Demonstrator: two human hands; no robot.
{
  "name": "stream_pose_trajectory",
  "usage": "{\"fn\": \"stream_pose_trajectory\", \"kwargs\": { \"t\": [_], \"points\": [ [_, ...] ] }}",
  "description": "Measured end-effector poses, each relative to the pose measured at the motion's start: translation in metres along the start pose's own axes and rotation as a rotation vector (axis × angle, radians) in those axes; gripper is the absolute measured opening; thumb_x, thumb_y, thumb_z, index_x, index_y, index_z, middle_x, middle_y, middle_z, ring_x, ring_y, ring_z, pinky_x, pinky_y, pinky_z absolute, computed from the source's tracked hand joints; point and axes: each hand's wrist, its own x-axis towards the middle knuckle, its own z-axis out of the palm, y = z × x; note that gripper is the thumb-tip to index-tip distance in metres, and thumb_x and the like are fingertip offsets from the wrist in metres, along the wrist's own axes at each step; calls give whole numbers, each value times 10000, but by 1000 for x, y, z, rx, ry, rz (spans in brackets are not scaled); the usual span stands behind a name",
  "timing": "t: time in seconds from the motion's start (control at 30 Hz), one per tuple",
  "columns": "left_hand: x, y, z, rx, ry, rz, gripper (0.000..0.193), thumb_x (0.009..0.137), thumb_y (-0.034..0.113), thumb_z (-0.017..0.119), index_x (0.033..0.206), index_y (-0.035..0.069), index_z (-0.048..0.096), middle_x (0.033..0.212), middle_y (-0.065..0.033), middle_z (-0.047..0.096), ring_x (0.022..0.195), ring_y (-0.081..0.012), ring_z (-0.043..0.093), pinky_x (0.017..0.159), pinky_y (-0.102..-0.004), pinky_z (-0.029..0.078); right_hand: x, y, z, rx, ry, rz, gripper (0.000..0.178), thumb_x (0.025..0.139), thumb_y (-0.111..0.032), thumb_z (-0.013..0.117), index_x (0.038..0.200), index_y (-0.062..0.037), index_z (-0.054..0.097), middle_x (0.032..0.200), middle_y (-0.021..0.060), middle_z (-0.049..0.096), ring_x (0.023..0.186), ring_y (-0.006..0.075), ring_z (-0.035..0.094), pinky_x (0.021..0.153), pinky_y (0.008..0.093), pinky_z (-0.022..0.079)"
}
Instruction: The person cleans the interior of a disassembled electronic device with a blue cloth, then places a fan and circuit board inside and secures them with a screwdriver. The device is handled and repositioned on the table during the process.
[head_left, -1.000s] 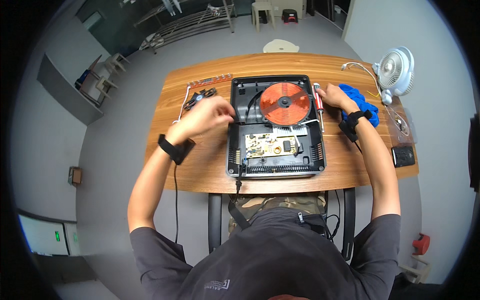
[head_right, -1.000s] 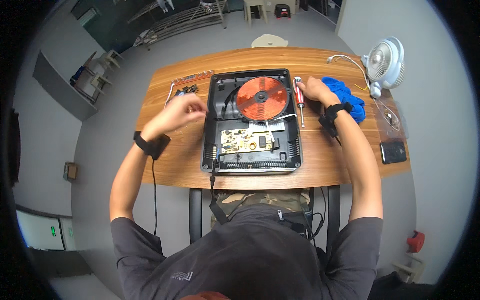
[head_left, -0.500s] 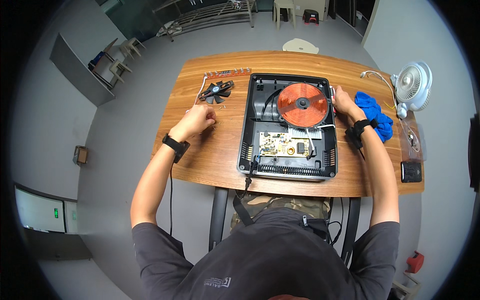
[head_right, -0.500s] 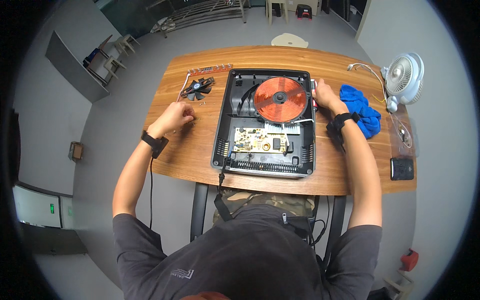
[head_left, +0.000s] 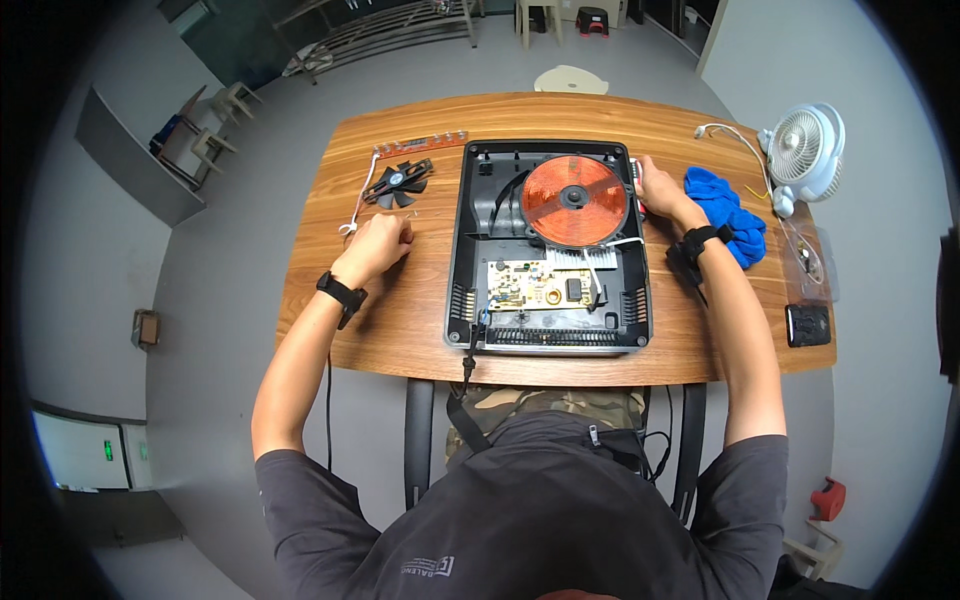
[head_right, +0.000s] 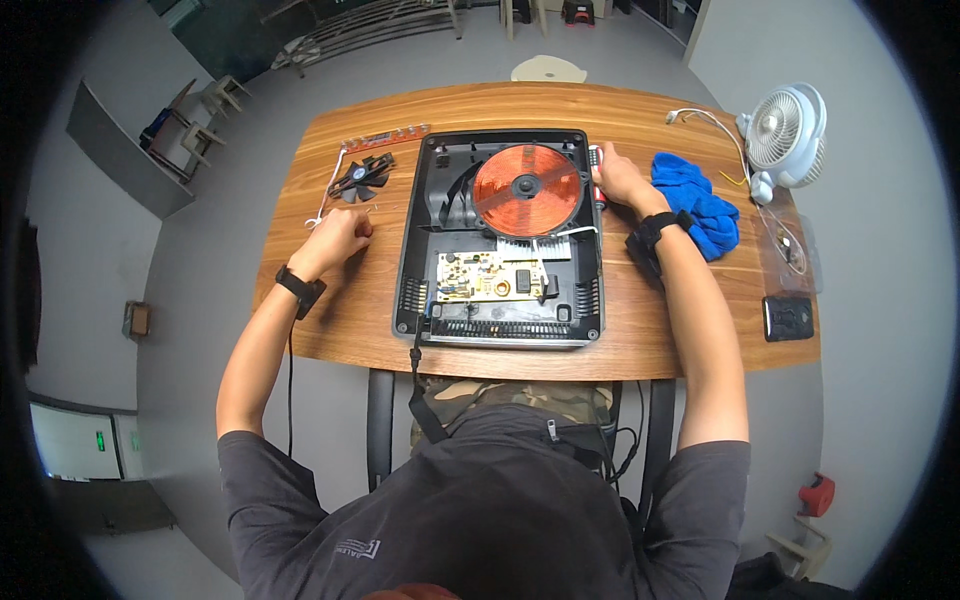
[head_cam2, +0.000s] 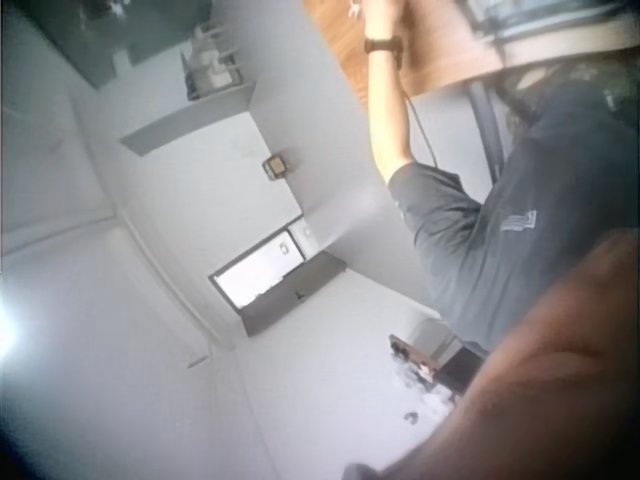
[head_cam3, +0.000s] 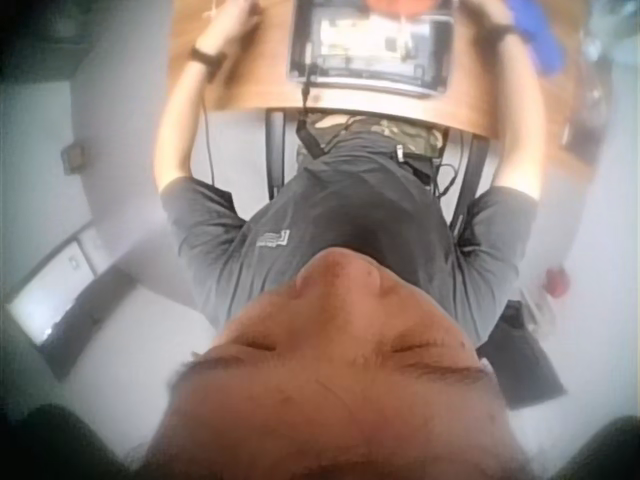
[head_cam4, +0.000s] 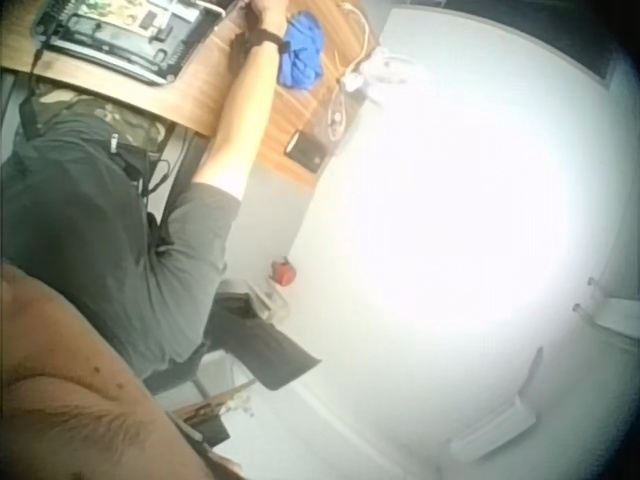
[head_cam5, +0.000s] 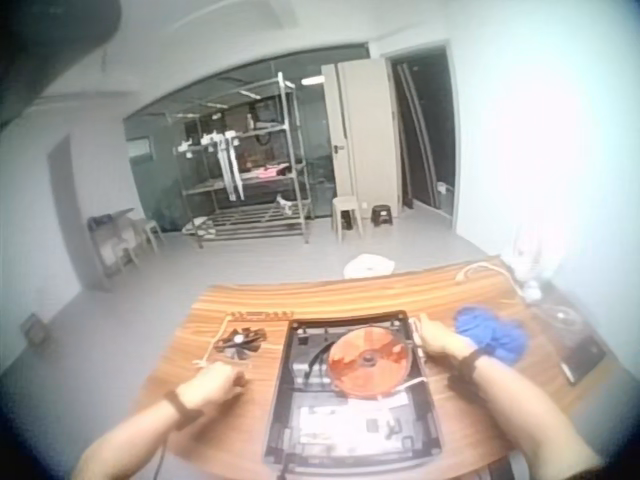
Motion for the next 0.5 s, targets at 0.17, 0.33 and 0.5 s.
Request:
{"fn": "stream_pose_trajectory", "kwargs": {
  "t": [0.17, 0.33, 0.5],
  "points": [
    [-1, 2, 4, -5, 53, 20, 69, 800, 9, 715, 866, -9, 708, 851, -201, 722, 855, -384, 707, 781, -447, 565, -3, -3, -2, 6, 2, -3, 619, 969, -430, 630, 1348, 11, 417, 1120, 361, 659, 1098, 516, 624, 924, 558, 492],
    [1, 8, 4, 31, 40, 10, 70, 775, 3, 698, 841, -15, 710, 822, -196, 726, 814, -378, 714, 756, -438, 571, -5, -6, -4, 1, -9, 37, 606, 969, -427, 631, 1350, 0, 434, 1146, 353, 658, 1118, 507, 622, 949, 549, 487],
    [0, 12, 2, 37, 27, -29, 59, 784, -13, 666, 823, -5, 710, 831, -231, 710, 828, -407, 701, 770, -459, 568, -7, -10, -6, -2, -24, 37, 616, 975, -423, 622, 1383, -6, 424, 1167, 347, 656, 1140, 498, 617, 969, 543, 480]
  ]
}}
